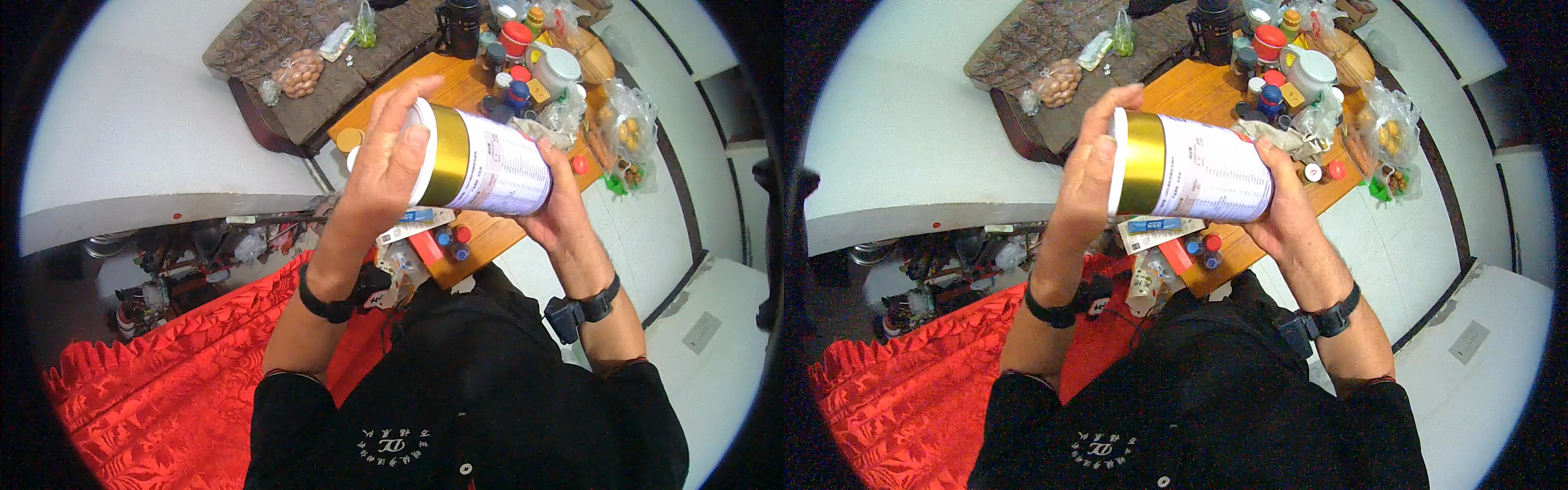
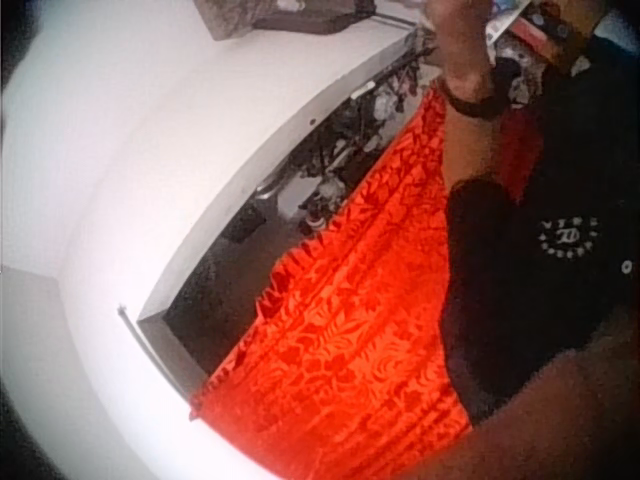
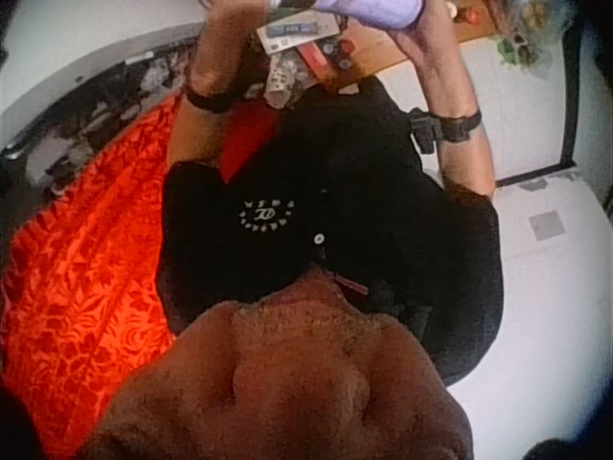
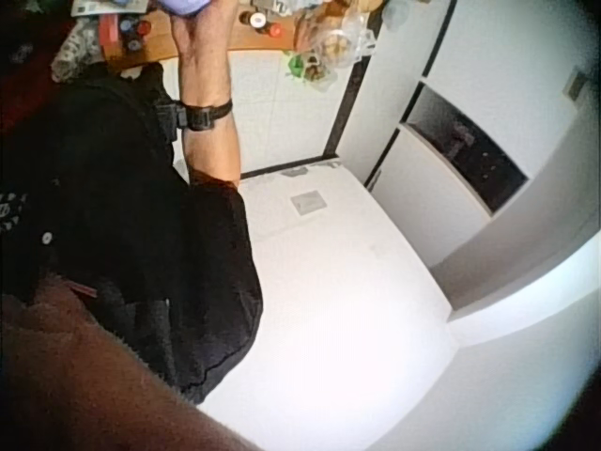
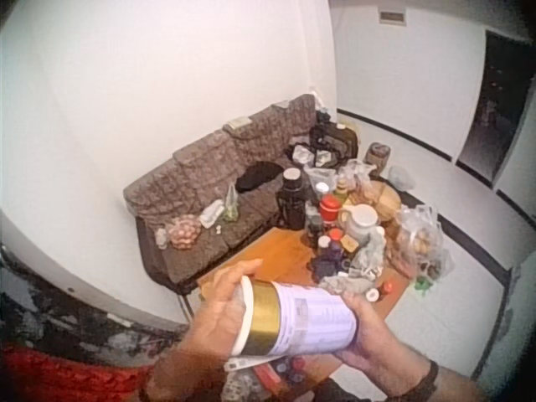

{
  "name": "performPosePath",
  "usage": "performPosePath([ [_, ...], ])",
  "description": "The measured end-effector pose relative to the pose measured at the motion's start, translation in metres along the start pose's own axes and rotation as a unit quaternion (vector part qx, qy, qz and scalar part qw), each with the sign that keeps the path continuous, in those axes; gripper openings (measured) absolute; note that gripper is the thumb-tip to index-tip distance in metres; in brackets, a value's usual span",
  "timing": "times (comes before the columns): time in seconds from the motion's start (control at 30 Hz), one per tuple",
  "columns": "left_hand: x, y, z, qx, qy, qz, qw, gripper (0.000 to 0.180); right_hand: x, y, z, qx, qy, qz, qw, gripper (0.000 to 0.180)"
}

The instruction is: The person stands at a cluttered wooden table and repeatedly picks up various containers, jars, and boxes. They wipe the surfaces with a cloth, rotate items to view labels, and place them back on the table in a slightly more organized arrangement.

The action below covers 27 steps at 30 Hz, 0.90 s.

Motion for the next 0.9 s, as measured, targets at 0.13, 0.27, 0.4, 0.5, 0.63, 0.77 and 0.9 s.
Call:
performPosePath([
  [0.13, -0.015, 0.005, -0.005, 0.012, -0.042, -0.025, 0.999, 0.052, 0.005, -0.008, 0.004, 0.014, 0.006, -0.032, 0.999, 0.062],
  [0.27, -0.014, -0.006, 0.006, 0.013, -0.028, -0.027, 0.999, 0.057, -0.005, 0.0, 0.012, -0.018, -0.003, -0.032, 0.999, 0.063],
  [0.4, -0.002, -0.016, 0.019, 0.016, -0.026, -0.054, 0.998, 0.083, -0.013, 0.006, 0.017, -0.008, -0.004, 0.004, 1.0, 0.066],
  [0.5, 0.022, -0.029, 0.029, 0.055, 0.038, -0.023, 0.997, 0.077, -0.011, 0.004, 0.017, -0.016, 0.003, 0.045, 0.999, 0.068],
  [0.63, 0.084, -0.03, 0.016, 0.033, 0.212, 0.092, 0.972, 0.062, -0.008, -0.001, 0.019, -0.051, 0.02, 0.058, 0.997, 0.067],
  [0.77, 0.144, 0.003, -0.016, -0.169, 0.386, 0.109, 0.9, 0.066, -0.008, -0.009, 0.022, 0.001, 0.018, 0.049, 0.999, 0.072],
  [0.9, 0.167, 0.005, -0.017, -0.198, 0.376, 0.191, 0.885, 0.073, -0.008, -0.01, 0.023, -0.022, 0.009, 0.046, 0.999, 0.072],
])
Point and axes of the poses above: each hand's wrist, its own z-axis towards the middle knuckle, its own y-axis out of the palm, x = y × z, the point moved 4 cm from there along z, towards the middle knuckle, and after that the axes turned 7 degrees about x, right-handed, at the moved point
